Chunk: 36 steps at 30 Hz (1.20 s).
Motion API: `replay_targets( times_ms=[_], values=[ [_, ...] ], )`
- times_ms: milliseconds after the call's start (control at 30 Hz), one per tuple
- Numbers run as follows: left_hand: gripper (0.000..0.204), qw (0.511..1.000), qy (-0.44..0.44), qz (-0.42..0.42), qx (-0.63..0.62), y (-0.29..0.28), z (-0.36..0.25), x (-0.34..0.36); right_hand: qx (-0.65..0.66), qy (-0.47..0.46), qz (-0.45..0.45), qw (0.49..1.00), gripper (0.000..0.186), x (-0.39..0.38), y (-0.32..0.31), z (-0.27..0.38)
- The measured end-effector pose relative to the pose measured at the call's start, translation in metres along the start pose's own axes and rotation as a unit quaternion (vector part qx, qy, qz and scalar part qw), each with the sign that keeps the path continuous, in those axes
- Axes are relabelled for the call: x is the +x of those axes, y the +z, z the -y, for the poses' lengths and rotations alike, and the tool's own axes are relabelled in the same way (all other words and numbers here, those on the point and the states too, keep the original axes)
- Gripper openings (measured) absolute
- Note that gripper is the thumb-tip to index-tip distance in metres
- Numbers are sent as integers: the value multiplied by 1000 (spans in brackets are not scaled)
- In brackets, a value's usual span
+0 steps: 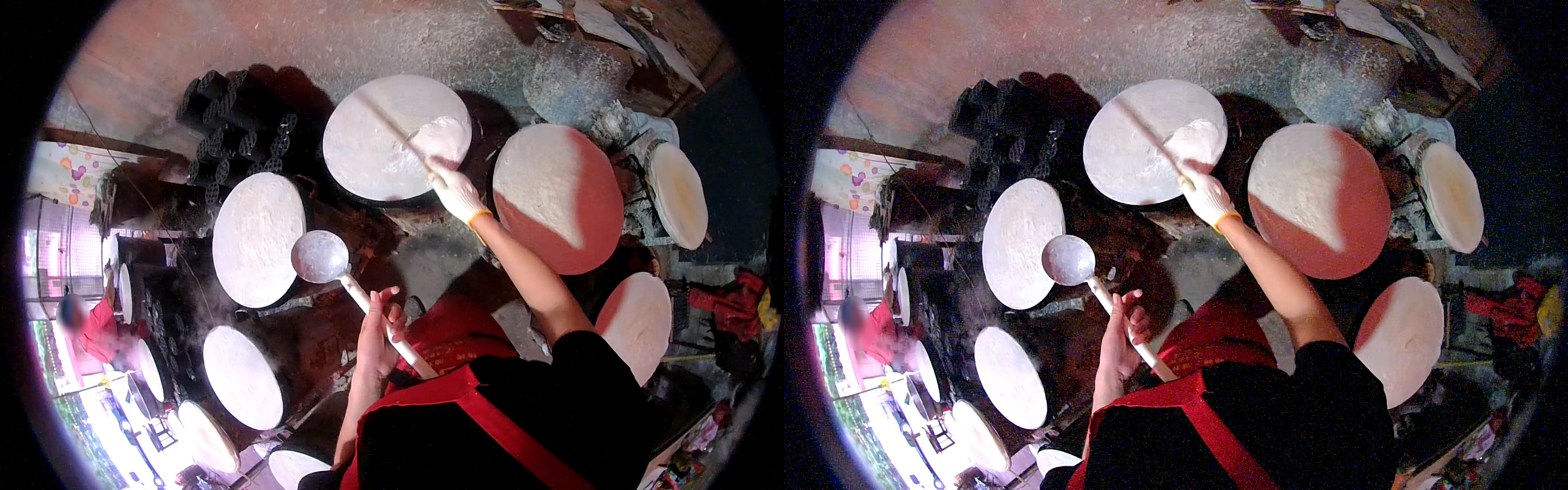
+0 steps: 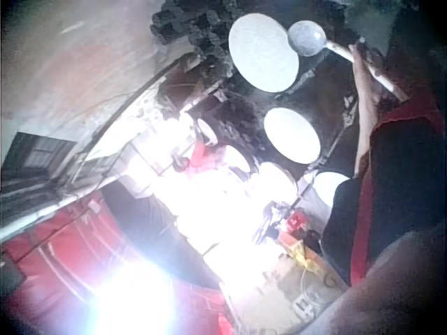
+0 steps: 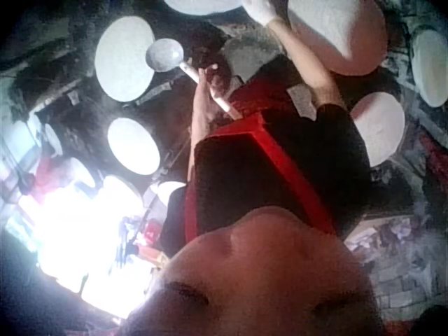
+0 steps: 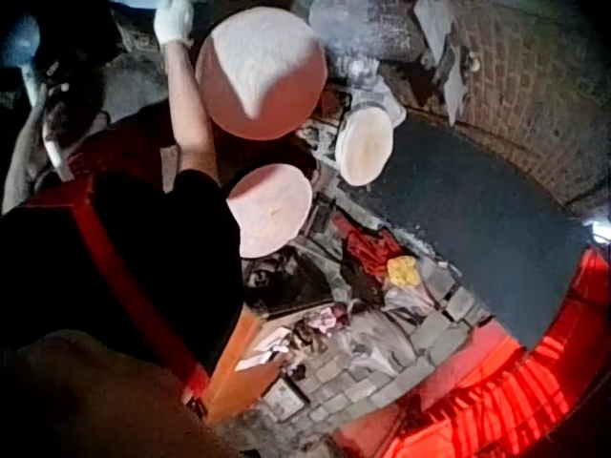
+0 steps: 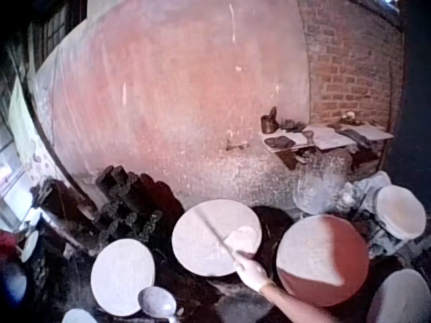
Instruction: The person prepares thin crepes by ladling batter onto several hot circular griddles and spreading it into circles with a wooden stick.
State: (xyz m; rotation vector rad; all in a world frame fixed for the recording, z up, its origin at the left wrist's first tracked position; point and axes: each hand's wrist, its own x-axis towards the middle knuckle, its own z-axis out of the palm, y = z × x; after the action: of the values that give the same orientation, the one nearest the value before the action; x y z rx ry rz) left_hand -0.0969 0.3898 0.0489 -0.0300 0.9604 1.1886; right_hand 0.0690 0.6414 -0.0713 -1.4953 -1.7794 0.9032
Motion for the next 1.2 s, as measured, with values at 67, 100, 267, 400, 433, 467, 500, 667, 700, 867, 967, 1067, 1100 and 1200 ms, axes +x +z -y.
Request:
replay_targets(
  times_ms=[67,100,267,400,433,467,500,667,700,867,967,1067,1100,1200],
  values=[
    [26,999,8,13,-48,-2,-7,5,126,-24,-7,992,38,-12,-2,-16],
    [22,999,26,-6,-26,-5,-10,7,229,-15,-50,972,37,-19,-6,-25],
    [14,996,74,-47,16,-9,-22,18,143,98,-108,979,38,-61,17,-3],
    [10,995,68,-26,63,-9,-30,25,330,187,56,924,37,-59,7,27],
    [10,995,68,-20,75,-9,-31,26,328,193,7,925,38,-58,-2,21],
    [10,993,72,-16,91,-9,-31,24,319,127,-114,932,38,-57,4,-3],
    [11,993,66,-6,94,-8,-33,25,309,113,-137,934,38,-63,9,-10],
    [17,992,35,23,118,-13,-38,26,235,155,0,960,36,-75,25,5],
    [17,991,25,27,128,-14,-37,29,226,143,-4,963,35,-64,14,5],
    [16,986,8,5,168,-9,-37,39,235,104,-126,958,36,-30,-18,-25],
    [14,984,18,-7,177,-16,-43,63,216,159,55,962,36,-73,-16,-12],
    [9,963,47,-15,264,-13,-68,121,292,155,59,942,34,-125,-24,-4],
    [12,954,76,-7,291,-10,-70,138,279,120,26,952,34,-131,-20,-21],
    [17,942,91,27,321,-11,-81,190,366,150,-139,908,37,-136,12,-27]
  ],
)
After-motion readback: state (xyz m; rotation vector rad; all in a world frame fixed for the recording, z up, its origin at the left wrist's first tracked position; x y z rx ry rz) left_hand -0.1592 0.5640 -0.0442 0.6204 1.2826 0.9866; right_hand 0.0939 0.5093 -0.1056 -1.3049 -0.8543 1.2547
